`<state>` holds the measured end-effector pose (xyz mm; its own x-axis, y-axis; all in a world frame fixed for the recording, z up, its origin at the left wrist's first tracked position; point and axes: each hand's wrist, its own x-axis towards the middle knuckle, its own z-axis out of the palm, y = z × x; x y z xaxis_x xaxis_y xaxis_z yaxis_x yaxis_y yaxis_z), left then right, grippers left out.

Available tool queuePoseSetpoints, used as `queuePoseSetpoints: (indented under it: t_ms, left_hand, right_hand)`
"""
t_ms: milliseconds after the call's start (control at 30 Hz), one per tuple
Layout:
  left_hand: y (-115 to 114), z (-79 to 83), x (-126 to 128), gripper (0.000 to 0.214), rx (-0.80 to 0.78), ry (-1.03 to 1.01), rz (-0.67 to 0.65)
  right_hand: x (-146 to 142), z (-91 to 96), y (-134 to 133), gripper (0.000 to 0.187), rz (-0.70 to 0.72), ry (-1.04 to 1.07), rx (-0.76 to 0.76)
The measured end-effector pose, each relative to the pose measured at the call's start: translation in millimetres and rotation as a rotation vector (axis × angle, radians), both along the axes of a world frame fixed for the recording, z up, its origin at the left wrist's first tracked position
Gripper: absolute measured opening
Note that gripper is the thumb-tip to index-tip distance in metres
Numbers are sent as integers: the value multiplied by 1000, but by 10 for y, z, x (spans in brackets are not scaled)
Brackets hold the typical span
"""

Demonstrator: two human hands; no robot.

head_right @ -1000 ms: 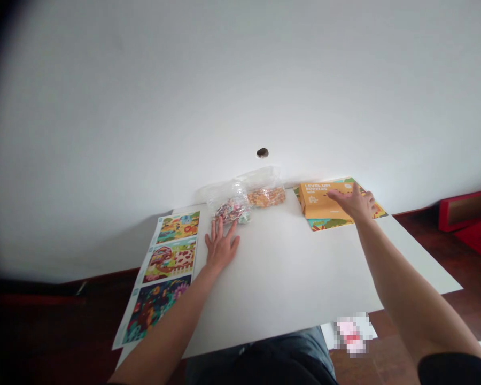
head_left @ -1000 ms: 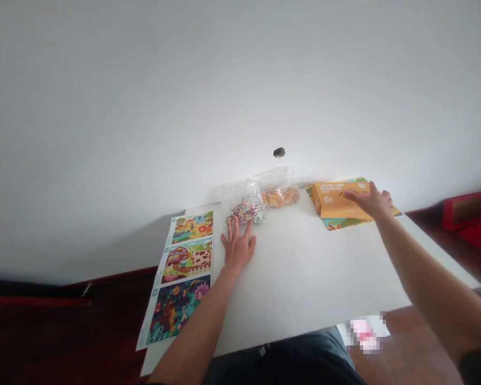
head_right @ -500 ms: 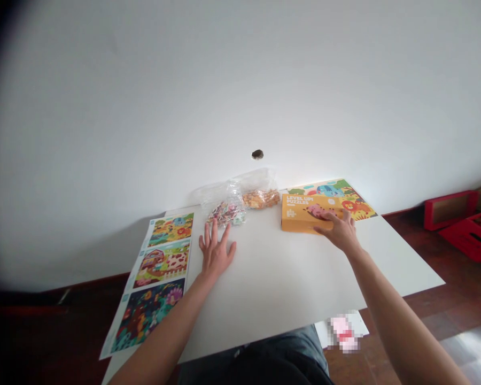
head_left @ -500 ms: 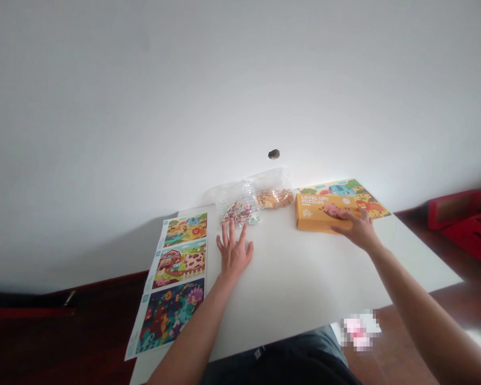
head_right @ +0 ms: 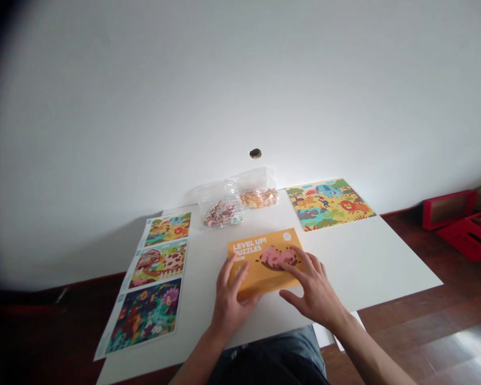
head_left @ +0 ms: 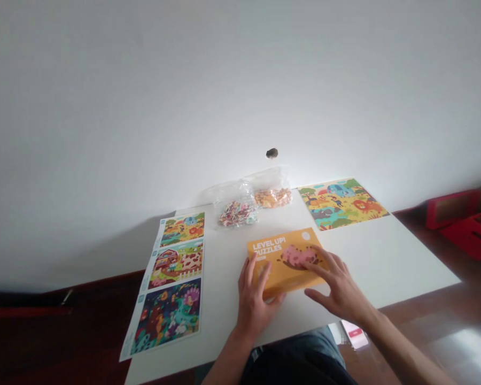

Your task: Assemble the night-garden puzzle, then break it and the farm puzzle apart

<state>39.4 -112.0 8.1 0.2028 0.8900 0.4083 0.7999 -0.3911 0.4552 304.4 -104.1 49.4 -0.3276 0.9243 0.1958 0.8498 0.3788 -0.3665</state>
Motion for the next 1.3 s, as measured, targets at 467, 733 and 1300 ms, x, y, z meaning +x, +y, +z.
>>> queuePoseSetpoints:
  t_ms: [467,733,1300]
  left_hand:
    - [-489,103,-770,69,-143,168,88]
    - [-579,31,-986,60,-111,119,230]
    - [-288,200,-778,62,216,47,267]
  right_hand:
    - [1205,-511,2260,75,-482,-257,-227]
    - [800,-781,1530,69,-443,-344,-127]
    - [270,-445,307,76,-704,-12,-127]
